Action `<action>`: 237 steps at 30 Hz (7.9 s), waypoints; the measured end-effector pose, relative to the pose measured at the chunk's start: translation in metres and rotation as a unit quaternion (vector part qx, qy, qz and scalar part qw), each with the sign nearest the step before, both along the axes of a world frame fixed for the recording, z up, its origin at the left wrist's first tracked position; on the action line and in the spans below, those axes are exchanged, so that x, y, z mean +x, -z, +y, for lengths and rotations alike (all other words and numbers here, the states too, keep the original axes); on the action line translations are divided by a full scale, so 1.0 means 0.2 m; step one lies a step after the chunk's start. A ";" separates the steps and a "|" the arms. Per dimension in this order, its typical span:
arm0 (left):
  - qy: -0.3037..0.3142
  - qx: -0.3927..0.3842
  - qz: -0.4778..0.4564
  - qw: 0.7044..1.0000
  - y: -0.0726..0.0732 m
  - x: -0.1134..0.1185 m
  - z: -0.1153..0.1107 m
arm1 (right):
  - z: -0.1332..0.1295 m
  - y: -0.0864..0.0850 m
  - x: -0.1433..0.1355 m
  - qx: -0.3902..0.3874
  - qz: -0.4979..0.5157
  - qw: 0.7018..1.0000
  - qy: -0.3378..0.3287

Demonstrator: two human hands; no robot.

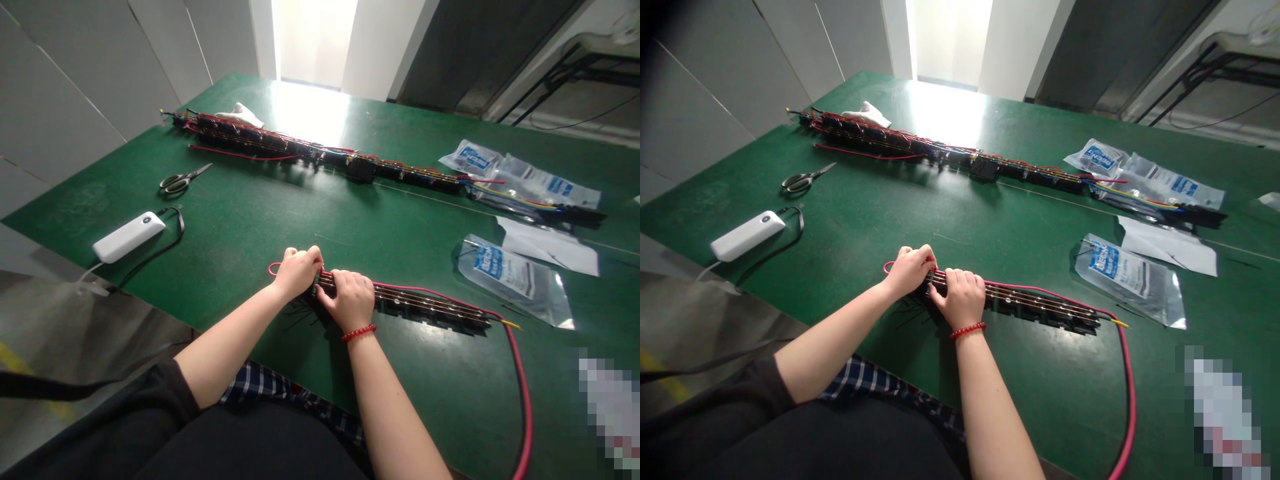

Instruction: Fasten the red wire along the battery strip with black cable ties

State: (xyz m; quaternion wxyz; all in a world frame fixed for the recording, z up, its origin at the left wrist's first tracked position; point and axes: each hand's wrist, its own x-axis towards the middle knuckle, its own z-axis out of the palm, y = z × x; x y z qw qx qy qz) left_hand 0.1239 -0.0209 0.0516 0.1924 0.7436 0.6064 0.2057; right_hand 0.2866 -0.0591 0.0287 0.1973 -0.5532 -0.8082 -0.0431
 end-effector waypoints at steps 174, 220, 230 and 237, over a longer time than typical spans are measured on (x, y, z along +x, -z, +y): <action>0.017 0.107 -0.094 0.990 0.21 -0.38 -0.17 | -0.01 0.01 0.03 -0.010 0.013 1.000 -0.012; 0.001 0.104 -0.142 0.984 0.18 -0.38 -0.17 | 0.00 0.00 0.03 0.002 0.037 0.999 -0.020; -0.019 0.096 -0.172 0.980 0.18 -0.39 -0.16 | -0.01 -0.01 0.03 -0.005 0.036 0.999 -0.021; 0.030 0.088 -0.179 0.980 0.15 -0.39 -0.19 | -0.01 -0.01 0.03 0.001 0.036 0.999 -0.024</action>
